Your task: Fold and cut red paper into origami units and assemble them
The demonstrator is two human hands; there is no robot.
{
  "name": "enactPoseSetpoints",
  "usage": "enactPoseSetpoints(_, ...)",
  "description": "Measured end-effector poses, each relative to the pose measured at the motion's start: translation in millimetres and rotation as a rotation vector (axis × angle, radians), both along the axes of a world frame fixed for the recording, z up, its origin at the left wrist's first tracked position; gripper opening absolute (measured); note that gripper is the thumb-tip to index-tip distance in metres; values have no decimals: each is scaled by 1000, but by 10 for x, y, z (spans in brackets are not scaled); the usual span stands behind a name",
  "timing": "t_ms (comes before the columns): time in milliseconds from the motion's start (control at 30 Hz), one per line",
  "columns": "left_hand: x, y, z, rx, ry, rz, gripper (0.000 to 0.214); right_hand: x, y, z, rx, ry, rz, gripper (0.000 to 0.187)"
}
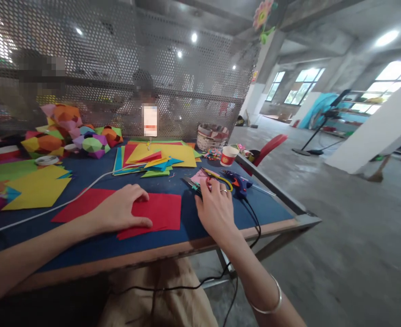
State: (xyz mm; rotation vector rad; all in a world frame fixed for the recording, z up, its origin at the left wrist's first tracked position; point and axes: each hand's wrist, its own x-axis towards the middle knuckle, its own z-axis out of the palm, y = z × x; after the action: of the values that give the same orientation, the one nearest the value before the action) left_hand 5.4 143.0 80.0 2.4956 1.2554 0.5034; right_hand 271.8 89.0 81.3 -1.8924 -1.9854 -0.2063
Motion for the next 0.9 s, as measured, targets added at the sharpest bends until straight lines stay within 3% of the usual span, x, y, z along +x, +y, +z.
enactPoseSetpoints(167,32,-21,12,-42,9,-12,63,-210,200,198,-218,90,432,24)
enactPoseSetpoints(233,39,-19,16,-61,-19,-13,57,-265,383,260,-300,110,605,30)
enactPoseSetpoints(333,41,-17,13,-109,-95,-20,48,-362,673,328,-373,142,774,32)
enactPoseSetpoints(400,29,-9,5,-163,-167,-19,40,-440,832,353,-427,165,844,19)
enactPoseSetpoints(467,4,10,-1,-227,-245,0,34,-521,951,357,-485,202,889,8)
enactPoseSetpoints(633,-66,66,35,-378,-432,90,39,-667,1070,278,-533,443,888,22)
enactPoseSetpoints(900,-136,131,45,-574,-720,156,58,-699,967,168,-538,864,795,54)
